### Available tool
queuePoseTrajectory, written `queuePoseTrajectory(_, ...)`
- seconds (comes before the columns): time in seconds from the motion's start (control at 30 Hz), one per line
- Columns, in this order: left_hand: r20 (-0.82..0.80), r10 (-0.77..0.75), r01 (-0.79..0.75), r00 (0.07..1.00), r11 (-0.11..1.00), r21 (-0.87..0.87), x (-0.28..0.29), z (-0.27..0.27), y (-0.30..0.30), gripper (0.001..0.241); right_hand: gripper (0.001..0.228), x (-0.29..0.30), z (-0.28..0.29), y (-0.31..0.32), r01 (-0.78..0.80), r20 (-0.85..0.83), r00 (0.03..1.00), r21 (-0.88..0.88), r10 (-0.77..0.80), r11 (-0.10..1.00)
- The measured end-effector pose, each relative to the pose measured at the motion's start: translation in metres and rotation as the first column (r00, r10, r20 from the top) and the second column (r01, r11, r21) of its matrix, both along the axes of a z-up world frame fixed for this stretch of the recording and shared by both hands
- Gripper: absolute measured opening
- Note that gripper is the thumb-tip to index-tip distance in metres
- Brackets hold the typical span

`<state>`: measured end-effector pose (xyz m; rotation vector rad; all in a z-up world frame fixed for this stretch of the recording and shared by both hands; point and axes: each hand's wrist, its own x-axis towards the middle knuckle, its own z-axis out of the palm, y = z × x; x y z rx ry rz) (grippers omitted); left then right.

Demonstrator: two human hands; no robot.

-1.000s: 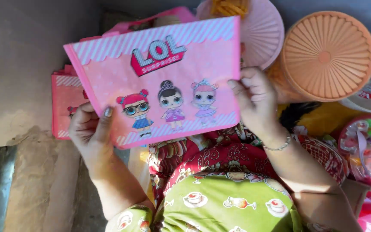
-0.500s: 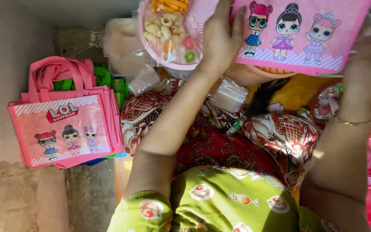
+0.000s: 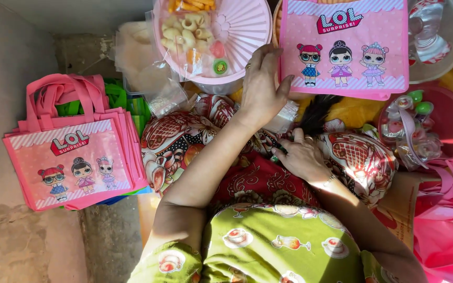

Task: Packing various snack items into small pink gift bags and organizing them on the floor.

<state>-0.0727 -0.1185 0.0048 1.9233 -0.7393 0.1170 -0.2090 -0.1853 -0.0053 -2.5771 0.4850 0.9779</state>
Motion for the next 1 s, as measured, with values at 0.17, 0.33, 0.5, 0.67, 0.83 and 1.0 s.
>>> queuePoseTrajectory(0.17, -0.040, -0.006, 0.003, 0.999, 0.998, -0.060, -0.007, -0.002, 0.009, 0.036, 0.040, -0.004, -0.065, -0.020, 0.160, 0.120, 0.980, 0.003, -0.159, 0.987)
queuePoseTrajectory(0.33, -0.159, -0.016, 0.002, 0.987, 0.997, -0.083, -0.009, 0.004, 0.011, 0.031, 0.037, -0.031, -0.067, -0.052, 0.377, 0.322, 0.859, 0.128, -0.398, 0.917)
queuePoseTrajectory(0.5, -0.380, -0.009, 0.028, 0.925, 0.999, 0.044, -0.013, 0.003, 0.012, 0.046, 0.055, -0.075, 0.035, -0.083, 0.680, 0.206, 0.574, 0.419, -0.793, 0.601)
queuePoseTrajectory(0.67, -0.742, 0.005, 0.066, 0.671, 0.996, 0.066, -0.018, 0.022, 0.002, 0.078, 0.046, -0.143, 0.107, -0.084, 0.617, 0.176, 0.201, 0.741, -0.964, 0.264)
queuePoseTrajectory(0.83, -0.872, -0.059, -0.058, 0.485, 0.993, -0.100, -0.004, 0.002, -0.018, 0.081, 0.067, -0.274, 0.033, -0.204, -0.039, 0.104, 0.542, 0.994, -0.834, 0.099)
queuePoseTrajectory(1.0, -0.850, -0.073, -0.119, 0.522, 0.980, -0.157, -0.004, 0.009, -0.030, 0.055, 0.023, -0.189, 0.105, -0.071, 0.541, 0.701, 0.123, 0.546, -0.703, 0.640)
